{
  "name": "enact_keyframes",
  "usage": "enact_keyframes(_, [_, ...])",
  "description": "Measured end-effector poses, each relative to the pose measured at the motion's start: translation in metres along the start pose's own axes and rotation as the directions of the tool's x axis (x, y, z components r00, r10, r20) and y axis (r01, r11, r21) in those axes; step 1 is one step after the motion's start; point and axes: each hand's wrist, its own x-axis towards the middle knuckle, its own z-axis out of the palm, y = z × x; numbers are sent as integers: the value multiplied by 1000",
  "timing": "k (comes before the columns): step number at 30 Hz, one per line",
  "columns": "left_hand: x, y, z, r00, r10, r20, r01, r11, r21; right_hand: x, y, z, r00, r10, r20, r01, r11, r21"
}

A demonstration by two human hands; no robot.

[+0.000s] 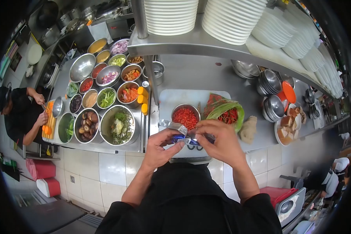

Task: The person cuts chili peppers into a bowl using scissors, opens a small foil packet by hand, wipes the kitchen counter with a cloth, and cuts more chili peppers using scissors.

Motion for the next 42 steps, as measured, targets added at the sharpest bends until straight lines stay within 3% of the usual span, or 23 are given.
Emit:
enact_keyframes(2, [0,-5,1,993,-93,69,101,987,-124,1,-1,0,994,49,101,-58,994,92])
enact_keyframes(5, [-1,-10,4,988,-111,111,137,957,-256,2,0,-1,986,15,166,-31,995,93])
enact_keyframes(9, [-2,-15,7,989,-60,133,90,969,-231,1,-3,-3,988,-76,133,60,991,118])
enact_keyframes(11, [-1,-15,10,978,-98,184,149,945,-291,4,-10,-6,964,103,246,-137,982,127])
enact_keyframes(12, [-1,-15,12,979,-97,181,147,945,-291,3,-10,-4,964,100,248,-135,983,127])
enact_keyframes(15, [1,-16,20,980,-133,146,183,886,-426,-4,-1,13,978,163,129,-185,964,190])
enact_keyframes(17, [-1,-19,24,973,-214,83,225,817,-531,-10,8,26,972,233,1,-219,913,343])
enact_keyframes(21, [-3,-23,25,978,-196,71,207,860,-467,-11,7,29,936,351,-33,-294,829,477])
enact_keyframes(24, [-4,-22,24,985,-158,74,174,908,-381,-8,15,23,953,302,28,-282,850,445])
enact_keyframes(26, [-4,-21,25,987,-132,96,156,937,-313,-7,15,18,917,354,185,-397,861,319])
enact_keyframes(29, [-4,-22,24,988,-125,95,146,951,-271,-6,13,16,911,358,204,-406,865,295])
enact_keyframes(42, [-14,-27,23,979,-200,47,204,925,-319,-11,13,33,927,324,191,-364,899,242])
